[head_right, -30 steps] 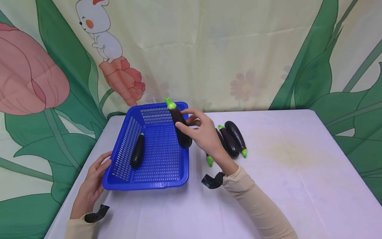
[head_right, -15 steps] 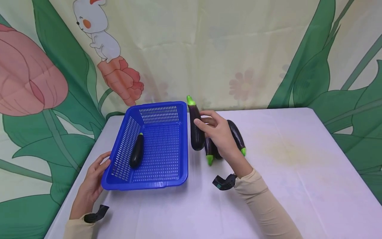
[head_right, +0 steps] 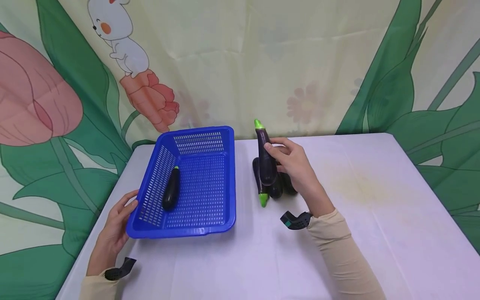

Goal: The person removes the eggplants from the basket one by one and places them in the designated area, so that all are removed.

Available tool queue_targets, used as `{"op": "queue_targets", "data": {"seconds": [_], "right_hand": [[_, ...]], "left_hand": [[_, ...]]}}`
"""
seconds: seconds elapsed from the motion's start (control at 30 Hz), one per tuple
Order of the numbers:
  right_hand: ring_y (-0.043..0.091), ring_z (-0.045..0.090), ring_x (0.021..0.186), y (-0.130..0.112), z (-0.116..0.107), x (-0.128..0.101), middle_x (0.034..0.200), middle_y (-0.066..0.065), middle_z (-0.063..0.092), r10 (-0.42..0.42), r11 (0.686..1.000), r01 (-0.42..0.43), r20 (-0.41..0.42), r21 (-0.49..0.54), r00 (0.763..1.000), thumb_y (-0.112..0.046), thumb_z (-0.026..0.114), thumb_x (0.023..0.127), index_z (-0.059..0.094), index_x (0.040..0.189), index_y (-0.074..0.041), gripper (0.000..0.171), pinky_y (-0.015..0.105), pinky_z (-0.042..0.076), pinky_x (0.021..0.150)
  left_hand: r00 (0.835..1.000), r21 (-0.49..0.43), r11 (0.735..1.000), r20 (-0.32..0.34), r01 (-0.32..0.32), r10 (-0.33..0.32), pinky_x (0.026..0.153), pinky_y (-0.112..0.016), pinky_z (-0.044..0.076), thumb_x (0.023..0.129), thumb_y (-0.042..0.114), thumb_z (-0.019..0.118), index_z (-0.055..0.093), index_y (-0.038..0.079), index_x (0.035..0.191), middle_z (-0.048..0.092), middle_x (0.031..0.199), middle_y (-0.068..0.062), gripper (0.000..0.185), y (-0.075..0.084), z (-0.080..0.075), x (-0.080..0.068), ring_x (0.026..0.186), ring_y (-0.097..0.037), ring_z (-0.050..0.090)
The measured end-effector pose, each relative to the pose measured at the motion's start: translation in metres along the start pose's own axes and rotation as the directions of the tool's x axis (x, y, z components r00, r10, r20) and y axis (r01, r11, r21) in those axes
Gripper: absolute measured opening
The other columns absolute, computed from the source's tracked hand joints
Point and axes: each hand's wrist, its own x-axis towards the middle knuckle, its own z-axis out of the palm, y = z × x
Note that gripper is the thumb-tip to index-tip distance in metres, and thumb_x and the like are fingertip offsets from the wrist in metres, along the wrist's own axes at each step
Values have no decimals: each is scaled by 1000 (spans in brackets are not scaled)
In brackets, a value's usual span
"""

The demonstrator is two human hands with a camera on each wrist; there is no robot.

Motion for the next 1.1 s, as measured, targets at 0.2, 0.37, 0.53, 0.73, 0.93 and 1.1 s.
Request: {"op": "queue_targets", "data": {"seconds": [0.2,0.37,0.53,0.73,0.93,1.1], "right_hand": [[4,70,91,-2,-31,2,103,-17,72,21,998,-23,-33,-50,999,-37,67,102,56,137,-14,43,22,62,76],[-2,67,91,1,-53,6,100,-23,67,40,974,-54,-67,-218,997,-45,63,103,53,147,-9,57,19,59,76],[-6,65,87,6,-66,9,98,-22,63,52,923,-85,-97,-375,994,-48,60,104,49,153,-5,67,19,59,75],[-4,62,89,15,-81,10,126,8,62,73,868,-122,-120,-481,990,-54,56,103,49,153,-6,69,18,57,76],[16,61,101,24,-94,11,139,27,55,77,820,-161,-172,-549,982,-56,52,104,48,153,-2,73,23,54,79],[31,59,112,32,-101,14,144,33,53,103,786,-206,-205,-582,973,-55,51,105,48,151,1,73,24,52,75]], "left_hand": [[1000,12,1000,2,-16,16,86,-31,64,110,23,51,47,26,141,72,119,10,31,0,-1,-1,102,-9,74],[1000,3,1000,9,-27,27,84,-31,65,111,22,49,47,26,141,73,118,9,30,1,-1,-1,101,-10,75],[999,4,1000,18,-27,27,84,-31,64,111,22,49,48,27,140,73,117,9,30,2,0,-3,101,-10,76],[1000,1,1000,5,-17,17,84,-31,64,111,23,50,46,25,143,73,118,8,32,2,1,-2,100,-11,76],[999,-10,1000,25,-28,28,83,-31,64,111,22,49,45,25,143,73,118,8,33,2,0,-2,100,-11,76],[999,-1,1000,22,-30,30,83,-31,64,111,22,49,45,25,143,73,118,9,32,1,-1,-4,100,-10,76]]}}
